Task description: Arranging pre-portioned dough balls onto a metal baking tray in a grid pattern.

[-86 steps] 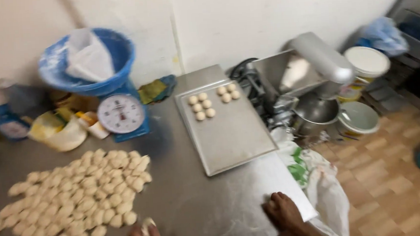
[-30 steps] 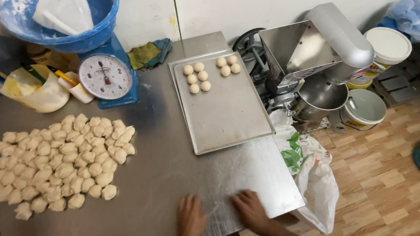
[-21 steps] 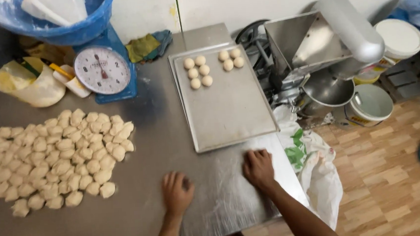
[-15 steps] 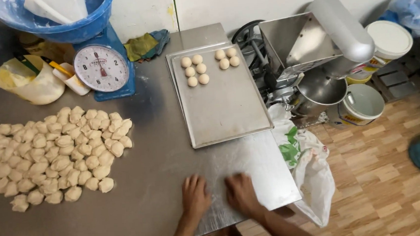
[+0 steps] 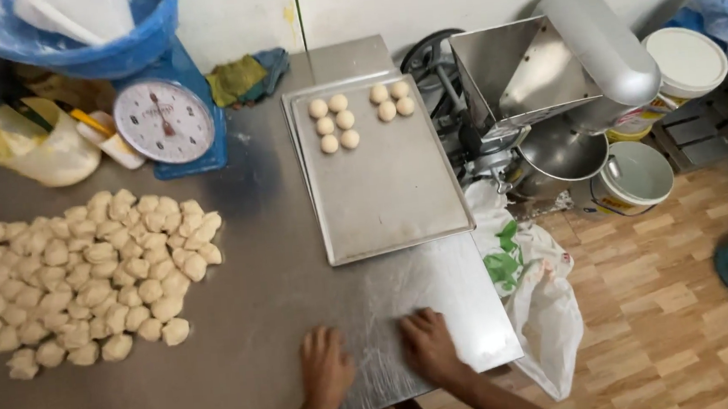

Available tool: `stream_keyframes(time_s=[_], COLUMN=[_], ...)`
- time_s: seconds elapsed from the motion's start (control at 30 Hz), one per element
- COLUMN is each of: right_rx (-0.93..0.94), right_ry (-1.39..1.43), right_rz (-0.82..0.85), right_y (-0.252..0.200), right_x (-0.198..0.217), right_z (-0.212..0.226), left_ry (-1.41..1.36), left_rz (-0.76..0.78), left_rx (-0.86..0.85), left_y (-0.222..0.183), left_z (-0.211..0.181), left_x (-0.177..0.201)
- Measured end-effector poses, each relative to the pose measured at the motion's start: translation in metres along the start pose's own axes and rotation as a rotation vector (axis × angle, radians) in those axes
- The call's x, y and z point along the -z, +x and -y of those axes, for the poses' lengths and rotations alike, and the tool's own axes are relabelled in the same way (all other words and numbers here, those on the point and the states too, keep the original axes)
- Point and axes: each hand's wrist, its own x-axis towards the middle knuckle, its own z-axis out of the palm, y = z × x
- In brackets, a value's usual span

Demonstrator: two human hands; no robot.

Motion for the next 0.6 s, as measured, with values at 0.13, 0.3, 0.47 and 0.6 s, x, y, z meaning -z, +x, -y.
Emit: stream_keyframes(time_s=[0.13, 0.3, 0.47, 0.6], right_rx=[-0.08, -0.344, -0.169, -0.293], right_ry=[-0.095, -0.129, 0.089, 0.351], right_rz=[-0.127, 0.014, -0.013, 0.407], right_y=[0.022, 0.031, 0.001, 0.031], right_x=[0.001, -0.009, 0.021, 0.045], right_z=[-0.053, -0.027, -0.068, -0.094], left_ry=[0.128, 0.176, 0.078, -0.026], left_rz=[-0.087, -0.12, 0.117, 0.216], left_rx=[0.16, 0.241, 0.476, 0.752], left_y=[0.017, 0.052, -0.009, 0.014], left_z=[0.023, -0.007, 0.016, 0.028], left_x=[0.011, -0.006, -0.016, -0.011])
